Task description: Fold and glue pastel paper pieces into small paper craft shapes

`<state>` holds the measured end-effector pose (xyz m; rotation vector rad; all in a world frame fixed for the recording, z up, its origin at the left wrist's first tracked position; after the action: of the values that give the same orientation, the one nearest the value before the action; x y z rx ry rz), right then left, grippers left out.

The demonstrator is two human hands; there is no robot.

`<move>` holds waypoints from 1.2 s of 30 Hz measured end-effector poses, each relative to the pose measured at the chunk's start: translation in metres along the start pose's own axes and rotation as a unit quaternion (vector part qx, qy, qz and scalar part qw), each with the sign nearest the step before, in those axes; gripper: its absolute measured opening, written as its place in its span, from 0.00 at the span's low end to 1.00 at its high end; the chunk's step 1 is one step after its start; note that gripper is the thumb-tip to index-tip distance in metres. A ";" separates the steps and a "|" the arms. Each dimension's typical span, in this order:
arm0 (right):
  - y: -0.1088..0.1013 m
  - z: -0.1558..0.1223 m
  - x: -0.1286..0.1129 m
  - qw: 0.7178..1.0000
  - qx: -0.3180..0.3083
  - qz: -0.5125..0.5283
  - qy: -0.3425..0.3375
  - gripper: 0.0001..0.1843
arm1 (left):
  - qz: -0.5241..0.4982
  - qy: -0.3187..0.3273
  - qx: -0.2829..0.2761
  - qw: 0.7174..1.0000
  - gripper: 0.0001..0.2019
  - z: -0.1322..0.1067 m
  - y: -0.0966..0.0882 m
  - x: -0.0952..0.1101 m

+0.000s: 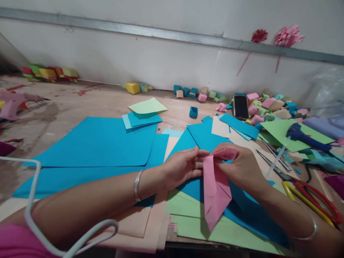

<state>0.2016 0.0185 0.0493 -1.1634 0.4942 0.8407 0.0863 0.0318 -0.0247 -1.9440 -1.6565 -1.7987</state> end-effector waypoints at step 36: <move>0.033 -0.008 0.004 0.979 -0.123 -0.150 -0.065 0.09 | -0.141 -0.109 -0.116 0.977 0.26 -0.016 0.030 -0.021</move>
<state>0.1790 0.0172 0.0238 -1.3600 0.1009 0.7220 0.0998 -0.0053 -0.0168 -2.1648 -1.9587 -2.0201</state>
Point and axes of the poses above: each hand's wrist, its own z-axis towards the middle knuckle, its own y-axis out of the palm, x = y × z, the point moved 8 cm from there along z, towards the middle knuckle, and after that the axes turned 3 degrees about -y, right-handed, at the moved point
